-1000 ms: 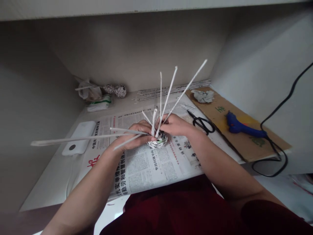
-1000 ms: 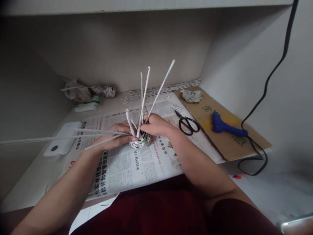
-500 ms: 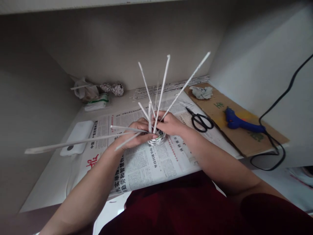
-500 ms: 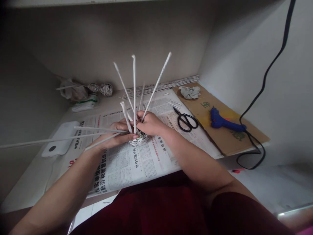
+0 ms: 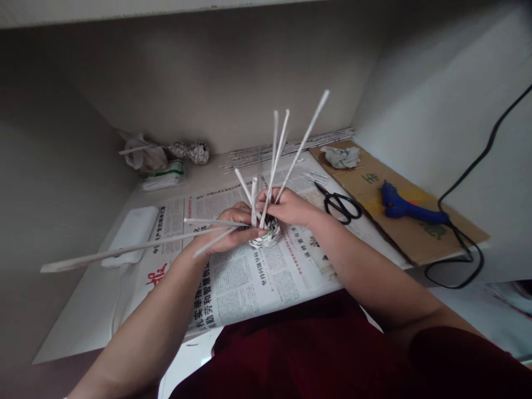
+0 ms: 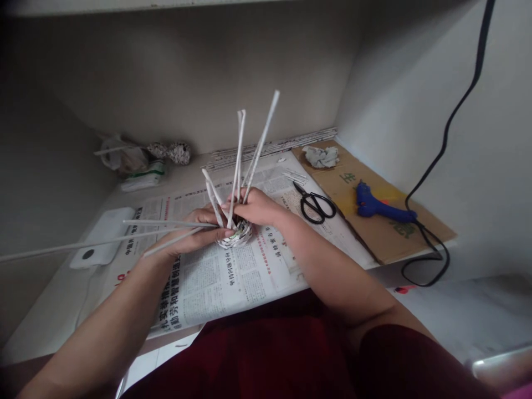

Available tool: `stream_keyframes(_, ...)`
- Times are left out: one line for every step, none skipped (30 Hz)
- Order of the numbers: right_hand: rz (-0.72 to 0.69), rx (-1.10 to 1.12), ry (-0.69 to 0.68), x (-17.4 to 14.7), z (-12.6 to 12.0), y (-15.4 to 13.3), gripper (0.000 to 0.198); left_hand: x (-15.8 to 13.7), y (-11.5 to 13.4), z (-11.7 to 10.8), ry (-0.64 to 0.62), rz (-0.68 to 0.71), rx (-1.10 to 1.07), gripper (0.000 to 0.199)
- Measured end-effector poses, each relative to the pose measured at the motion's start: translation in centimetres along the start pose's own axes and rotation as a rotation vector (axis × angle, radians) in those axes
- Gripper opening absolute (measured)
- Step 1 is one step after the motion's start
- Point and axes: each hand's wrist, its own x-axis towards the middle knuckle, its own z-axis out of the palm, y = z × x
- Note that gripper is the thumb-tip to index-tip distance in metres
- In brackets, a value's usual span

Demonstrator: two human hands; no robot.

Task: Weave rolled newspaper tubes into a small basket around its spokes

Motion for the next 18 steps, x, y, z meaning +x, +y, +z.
stream_keyframes(-0.008,0.032,-0.069,-0.1,-0.7,-0.3,0.009,0.0,0.1,0.0,-0.001,0.001,-0.017,0.019)
stream_keyframes(-0.022,0.036,-0.132,-0.2,-1.3,-0.5,0.010,0.0,0.1,-0.1,0.000,-0.005,-0.030,0.019)
stream_keyframes(-0.033,0.013,-0.177,-0.3,-1.8,-0.6,0.010,0.0,0.1,-0.2,0.005,-0.014,-0.036,0.019)
stream_keyframes(-0.044,-0.022,-0.199,-0.4,-2.2,-0.7,0.009,-0.1,0.0,-0.2,0.013,-0.024,-0.033,0.019)
stream_keyframes(-0.059,-0.059,-0.205,-0.4,-2.5,-0.8,0.009,-0.2,-0.1,-0.2,0.024,-0.032,-0.019,0.019)
stream_keyframes(-0.075,-0.089,-0.198,-0.4,-2.5,-0.8,0.009,-0.2,-0.3,-0.2,0.040,-0.044,-0.001,0.018)
stream_keyframes(-0.092,-0.107,-0.183,-0.4,-2.5,-0.7,0.010,-0.3,-0.5,-0.2,0.063,-0.058,0.018,0.018)
stream_keyframes(-0.106,-0.114,-0.167,-0.3,-2.3,-0.7,0.011,-0.4,-0.7,-0.1,0.082,-0.074,0.032,0.018)
stream_keyframes(-0.117,-0.115,-0.153,-0.3,-2.0,-0.7,0.012,-0.4,-0.8,0.0,0.097,-0.089,0.039,0.018)
stream_keyframes(-0.124,-0.117,-0.137,-0.2,-1.7,-0.7,0.013,-0.5,-0.9,0.1,0.106,-0.098,0.040,0.019)
stream_keyframes(-0.127,-0.126,-0.113,-0.2,-1.4,-0.6,0.013,-0.5,-0.9,0.2,0.109,-0.100,0.037,0.020)
stream_keyframes(-0.128,-0.143,-0.086,-0.1,-1.2,-0.6,0.012,-0.5,-0.9,0.2,0.103,-0.095,0.035,0.020)
stream_keyframes(-0.130,-0.165,-0.060,-0.1,-0.9,-0.6,0.012,-0.4,-0.8,0.3,0.090,-0.087,0.035,0.021)
stream_keyframes(-0.133,-0.190,-0.034,-0.1,-0.7,-0.5,0.011,-0.4,-0.6,0.3,0.076,-0.081,0.037,0.021)
stream_keyframes(-0.135,-0.214,-0.012,-0.1,-0.5,-0.5,0.011,-0.4,-0.5,0.3,0.063,-0.078,0.038,0.021)
stream_keyframes(-0.135,-0.233,0.010,-0.2,-0.3,-0.4,0.010,-0.4,-0.3,0.3,0.049,-0.080,0.040,0.020)
stream_keyframes(-0.136,-0.246,0.028,-0.2,-0.1,-0.4,0.010,-0.3,-0.2,0.3,0.041,-0.083,0.039,0.020)
stream_keyframes(-0.137,-0.248,0.043,-0.2,0.0,-0.3,0.010,-0.3,-0.1,0.2,0.038,-0.089,0.037,0.020)
